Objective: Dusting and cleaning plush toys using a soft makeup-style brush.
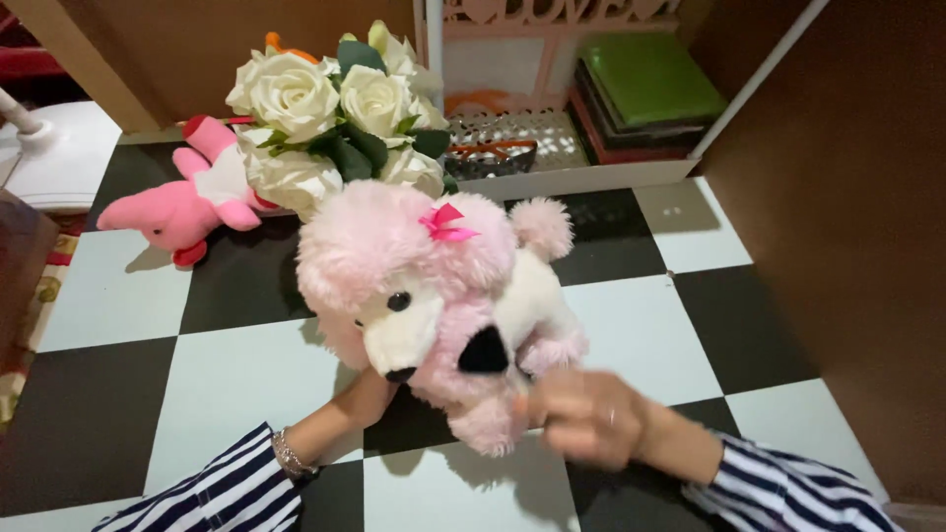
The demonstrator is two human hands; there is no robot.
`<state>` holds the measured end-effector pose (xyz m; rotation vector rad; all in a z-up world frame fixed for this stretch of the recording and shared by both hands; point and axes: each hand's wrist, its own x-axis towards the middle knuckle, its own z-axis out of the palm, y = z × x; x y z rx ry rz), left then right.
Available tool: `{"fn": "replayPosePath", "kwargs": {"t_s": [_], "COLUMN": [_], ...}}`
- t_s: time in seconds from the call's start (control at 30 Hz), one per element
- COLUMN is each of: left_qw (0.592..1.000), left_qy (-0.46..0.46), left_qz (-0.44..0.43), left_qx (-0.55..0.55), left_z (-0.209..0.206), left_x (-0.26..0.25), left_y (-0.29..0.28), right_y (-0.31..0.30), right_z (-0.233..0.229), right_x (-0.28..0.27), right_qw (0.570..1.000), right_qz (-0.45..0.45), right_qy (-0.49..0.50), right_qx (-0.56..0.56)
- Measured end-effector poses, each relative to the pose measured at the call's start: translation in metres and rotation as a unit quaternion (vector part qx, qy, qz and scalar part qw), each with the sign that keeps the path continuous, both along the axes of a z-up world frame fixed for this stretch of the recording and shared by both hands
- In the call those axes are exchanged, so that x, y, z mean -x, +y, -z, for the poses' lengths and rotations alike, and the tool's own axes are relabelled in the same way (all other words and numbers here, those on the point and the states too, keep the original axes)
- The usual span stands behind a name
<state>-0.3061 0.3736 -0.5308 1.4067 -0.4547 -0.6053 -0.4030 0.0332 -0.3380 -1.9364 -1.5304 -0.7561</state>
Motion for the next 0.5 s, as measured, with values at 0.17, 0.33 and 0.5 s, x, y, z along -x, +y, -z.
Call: {"fn": "replayPosePath", "kwargs": {"t_s": [0.17,0.33,0.5], "left_qw": [0.934,0.998,0.998], "left_qy": [0.034,0.032,-0.059], "left_qz": [-0.001,-0.004,-0.015], "left_qx": [-0.357,0.046,0.031], "left_z": [0.018,-0.008,0.002], "left_x": [-0.007,0.001,0.001], "left_y": [0.012,-0.001,0.002], "right_y": [-0.027,-0.017,-0.003], "right_z": [-0.013,-0.024,-0.021], "right_x": [-0.026,0.028,0.004], "right_qw": [0.979,0.947,0.999], "right_qz": [0.19,0.084,-0.017], "right_qy": [-0.014,0.277,0.026], "right_qx": [-0.068,-0.139,0.016]}}
